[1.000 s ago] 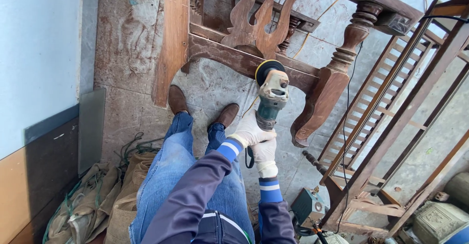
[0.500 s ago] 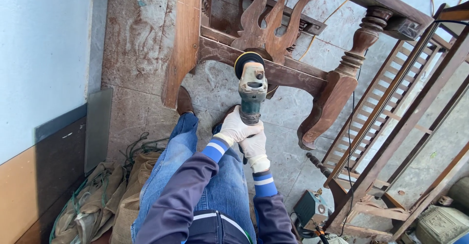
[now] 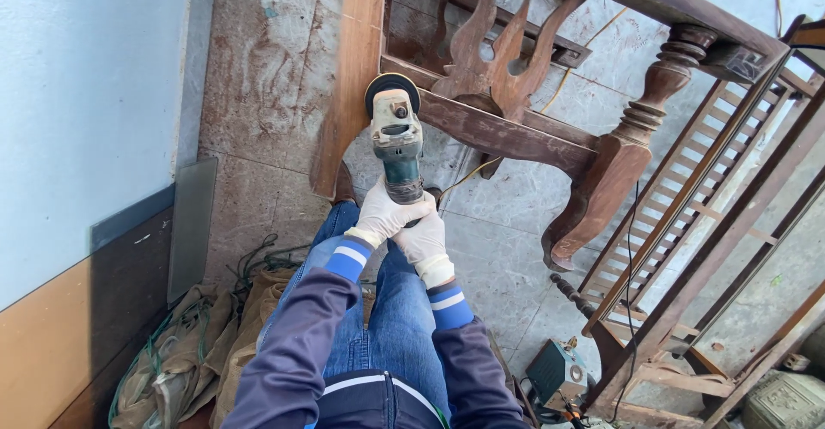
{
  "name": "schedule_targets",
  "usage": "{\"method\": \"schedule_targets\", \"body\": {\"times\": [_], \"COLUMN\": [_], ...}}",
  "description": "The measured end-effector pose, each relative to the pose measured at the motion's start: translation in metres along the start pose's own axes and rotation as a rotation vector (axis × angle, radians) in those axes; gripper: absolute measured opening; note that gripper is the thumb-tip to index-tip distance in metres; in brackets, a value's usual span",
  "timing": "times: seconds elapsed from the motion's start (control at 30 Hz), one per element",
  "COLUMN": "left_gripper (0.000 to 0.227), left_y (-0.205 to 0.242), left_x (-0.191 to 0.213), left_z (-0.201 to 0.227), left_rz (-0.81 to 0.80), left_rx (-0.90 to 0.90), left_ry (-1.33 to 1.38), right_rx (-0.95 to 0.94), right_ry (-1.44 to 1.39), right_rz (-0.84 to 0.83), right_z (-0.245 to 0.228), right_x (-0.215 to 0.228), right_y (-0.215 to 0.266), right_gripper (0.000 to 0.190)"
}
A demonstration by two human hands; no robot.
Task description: The person sands an upside-down wooden chair. They first rub a sanding block by hand along the chair rails, then use an orbital sander to sand the seat frame, rails, and legs, moving the sander across different parts of the chair.
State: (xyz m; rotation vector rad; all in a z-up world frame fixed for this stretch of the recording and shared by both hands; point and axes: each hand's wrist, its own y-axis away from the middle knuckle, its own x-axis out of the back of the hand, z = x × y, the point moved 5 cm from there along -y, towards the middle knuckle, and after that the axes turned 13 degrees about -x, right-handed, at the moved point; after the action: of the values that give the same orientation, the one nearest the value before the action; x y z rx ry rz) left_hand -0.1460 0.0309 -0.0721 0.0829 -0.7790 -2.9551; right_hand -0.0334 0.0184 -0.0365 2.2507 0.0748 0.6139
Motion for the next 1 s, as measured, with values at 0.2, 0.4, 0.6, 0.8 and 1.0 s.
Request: {"method": "schedule_targets", "body": {"times": [0.2, 0.4, 0.6, 0.8, 1.0], "left_gripper": [0.075, 0.084, 0.083, 0.082, 0.076], "left_y": [0.0, 0.015, 0.031, 0.02, 0.011], "left_x": [-0.012, -0.075, -0.096, -0.059, -0.003], "left_z": [0.015, 0.001, 0.016, -0.004, 0.008], "left_rz": [-0.088, -0.313, -0.413, -0.257, -0.074], "left_rx": [0.021, 0.109, 0.074, 0.095, 0.056], "left_ry": [-0.116, -0.446, -0.338, -0.43, -0.09], "right_rx": [0.035, 0.04, 0.102, 0.048, -0.029], "right_ry": [-0.087, -0.184, -0.275, -0.184, -0.022], "right_rz": [0.058, 0.178, 0.184, 0.162, 0.11], "right_z": [0.034, 0.099, 0.114, 0.085, 0.039], "right_x": [-0.001, 0.042, 0.06, 0.031, -0.006], "right_y": [-0.008, 0.008, 0.025, 0.012, 0.001], "right_gripper": [0.067, 0.059, 0.056, 0.058, 0.068]}}
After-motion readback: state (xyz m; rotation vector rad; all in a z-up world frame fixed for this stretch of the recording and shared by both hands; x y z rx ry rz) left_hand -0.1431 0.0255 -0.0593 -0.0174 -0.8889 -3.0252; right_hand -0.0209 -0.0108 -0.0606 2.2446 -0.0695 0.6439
